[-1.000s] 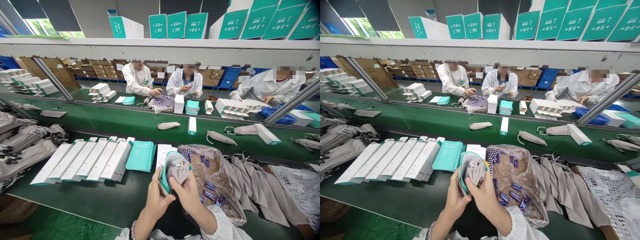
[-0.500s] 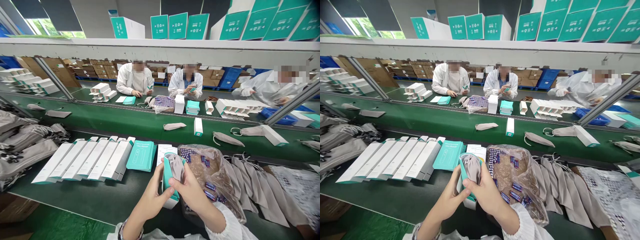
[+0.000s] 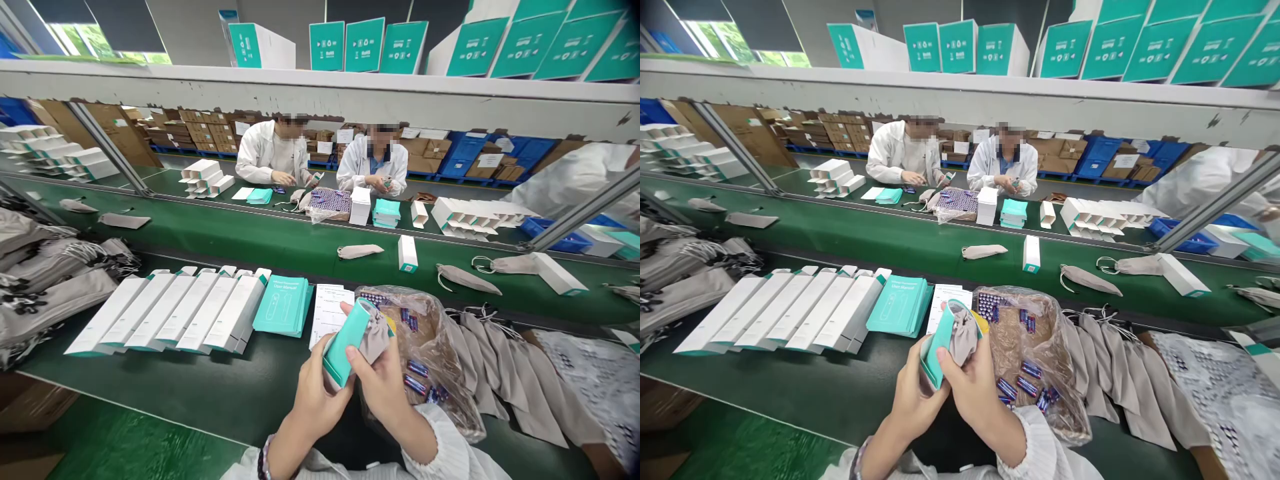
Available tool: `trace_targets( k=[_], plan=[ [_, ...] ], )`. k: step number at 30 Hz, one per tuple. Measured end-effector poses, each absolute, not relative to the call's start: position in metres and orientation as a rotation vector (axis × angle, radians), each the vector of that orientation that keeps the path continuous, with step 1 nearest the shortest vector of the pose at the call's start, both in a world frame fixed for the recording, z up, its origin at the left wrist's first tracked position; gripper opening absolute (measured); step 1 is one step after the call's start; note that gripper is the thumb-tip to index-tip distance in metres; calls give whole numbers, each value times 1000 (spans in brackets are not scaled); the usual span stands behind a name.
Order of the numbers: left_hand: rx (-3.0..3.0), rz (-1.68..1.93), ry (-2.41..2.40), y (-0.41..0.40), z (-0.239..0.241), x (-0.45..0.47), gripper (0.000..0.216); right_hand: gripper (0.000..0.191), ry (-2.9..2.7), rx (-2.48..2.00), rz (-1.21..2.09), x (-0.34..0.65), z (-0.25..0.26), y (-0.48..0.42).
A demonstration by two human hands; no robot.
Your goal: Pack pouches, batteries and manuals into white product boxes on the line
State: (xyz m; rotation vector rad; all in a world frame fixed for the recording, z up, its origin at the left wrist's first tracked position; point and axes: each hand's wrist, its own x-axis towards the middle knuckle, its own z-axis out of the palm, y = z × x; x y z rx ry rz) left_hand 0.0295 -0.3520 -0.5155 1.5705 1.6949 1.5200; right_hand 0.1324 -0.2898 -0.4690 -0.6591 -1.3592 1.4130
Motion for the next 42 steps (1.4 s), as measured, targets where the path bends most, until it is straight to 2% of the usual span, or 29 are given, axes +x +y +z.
trace_targets(
  k=[2,6,11,16,21,24,28,34,36,42],
  plan=[
    [1519,1477,1618,-350,-511,26,54,40,-1361,-645,1340,133,-467,-290],
    [1466,1496,1471,-349,-513,22,68,36,-1364,-611,1308,130,-465,-296],
    [1563,1513,1531,-355,-517,24,53,36,-1293,-651,1394,131,-466,-304],
    [1696,1542,1515,-356,-512,26,58,49,-1290,-757,1505,138,-449,-298],
    [1691,1543,1557,-355,-517,27,58,41,-1425,-752,1509,139,-448,-293],
    [1626,1551,1547,-357,-521,26,59,44,-1704,-726,1286,139,-457,-296],
    [1550,1574,1542,-360,-523,26,55,56,-2180,-734,684,147,-463,-300],
    [1545,1689,1605,-365,-526,27,53,82,-2309,-627,518,164,-460,-300],
    [1603,1715,1608,-366,-527,27,51,76,-2288,-487,398,168,-453,-300],
    [1585,1696,1619,-369,-527,25,51,36,-2349,-269,97,167,-447,-304]
  ],
)
